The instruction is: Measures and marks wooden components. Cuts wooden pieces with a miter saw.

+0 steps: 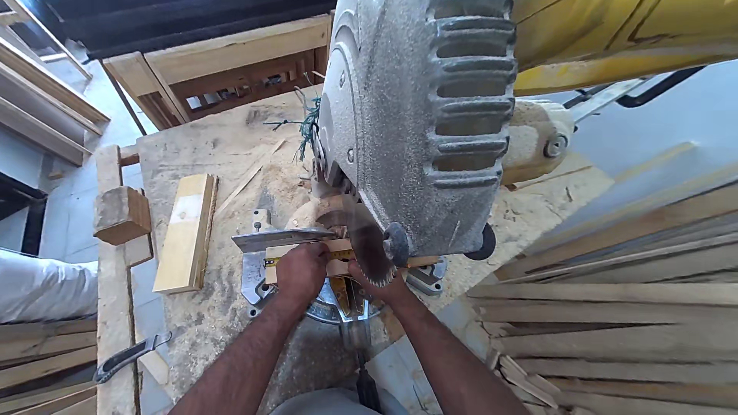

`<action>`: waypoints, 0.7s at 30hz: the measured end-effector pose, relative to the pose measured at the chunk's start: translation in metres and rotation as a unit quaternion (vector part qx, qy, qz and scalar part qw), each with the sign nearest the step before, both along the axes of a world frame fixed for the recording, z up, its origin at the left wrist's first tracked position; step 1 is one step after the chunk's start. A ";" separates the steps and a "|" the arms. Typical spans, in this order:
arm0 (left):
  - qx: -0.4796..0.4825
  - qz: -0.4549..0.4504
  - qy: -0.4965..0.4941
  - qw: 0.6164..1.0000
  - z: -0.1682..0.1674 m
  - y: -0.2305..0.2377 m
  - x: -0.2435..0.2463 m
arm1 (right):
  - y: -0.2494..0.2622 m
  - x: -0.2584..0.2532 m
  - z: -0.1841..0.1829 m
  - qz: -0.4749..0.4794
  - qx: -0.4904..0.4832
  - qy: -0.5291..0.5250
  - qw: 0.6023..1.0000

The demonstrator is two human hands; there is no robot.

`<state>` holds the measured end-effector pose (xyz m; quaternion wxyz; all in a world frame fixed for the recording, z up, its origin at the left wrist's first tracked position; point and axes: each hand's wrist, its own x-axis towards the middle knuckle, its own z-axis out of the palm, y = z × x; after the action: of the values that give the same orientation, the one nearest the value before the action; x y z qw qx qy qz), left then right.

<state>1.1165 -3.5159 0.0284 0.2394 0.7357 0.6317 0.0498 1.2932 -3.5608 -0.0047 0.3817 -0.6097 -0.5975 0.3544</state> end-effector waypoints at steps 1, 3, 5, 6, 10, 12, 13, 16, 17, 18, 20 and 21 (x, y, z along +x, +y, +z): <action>0.000 -0.001 0.002 1.000 -0.001 0.000 0.000 | 0.001 0.000 0.000 -0.001 0.004 0.006 1.000; 0.002 -0.002 0.004 1.000 -0.003 0.001 0.000 | 0.001 -0.001 -0.001 -0.003 0.016 0.023 1.000; 0.001 -0.003 0.007 1.000 -0.002 0.001 0.000 | 0.002 0.000 -0.004 -0.004 0.016 0.033 0.999; 0.000 -0.004 0.008 1.000 -0.002 0.001 0.000 | 0.003 0.000 -0.008 -0.003 0.012 0.033 0.999; 0.014 -0.006 0.005 1.000 -0.002 0.001 0.000 | 0.005 0.000 -0.011 -0.001 0.011 0.020 1.000; 0.013 -0.002 0.003 1.000 -0.001 0.000 0.000 | 0.004 0.000 -0.008 0.001 0.008 0.014 1.000; 0.010 0.002 0.002 1.000 0.000 0.000 0.001 | 0.004 0.000 -0.007 0.000 0.011 0.010 1.000; 0.004 0.006 -0.003 1.000 0.001 0.000 0.001 | 0.003 -0.001 -0.006 -0.003 0.019 0.006 1.000; 0.007 0.004 -0.003 1.000 0.000 0.001 0.000 | 0.003 -0.001 -0.006 -0.005 0.021 0.007 1.000; 0.011 0.002 -0.004 1.000 -0.001 0.001 0.000 | 0.003 -0.001 -0.007 -0.005 0.025 0.007 1.000; 0.014 0.002 -0.002 1.000 -0.002 0.001 0.000 | 0.003 -0.001 -0.008 -0.002 0.036 0.003 0.999; 0.013 0.004 -0.001 1.000 -0.002 0.001 0.001 | 0.003 0.000 -0.008 -0.001 0.038 -0.003 0.999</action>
<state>1.1173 -3.5148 0.0265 0.2300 0.7364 0.6335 0.0596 1.2928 -3.5579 -0.0122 0.4029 -0.5963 -0.6111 0.3296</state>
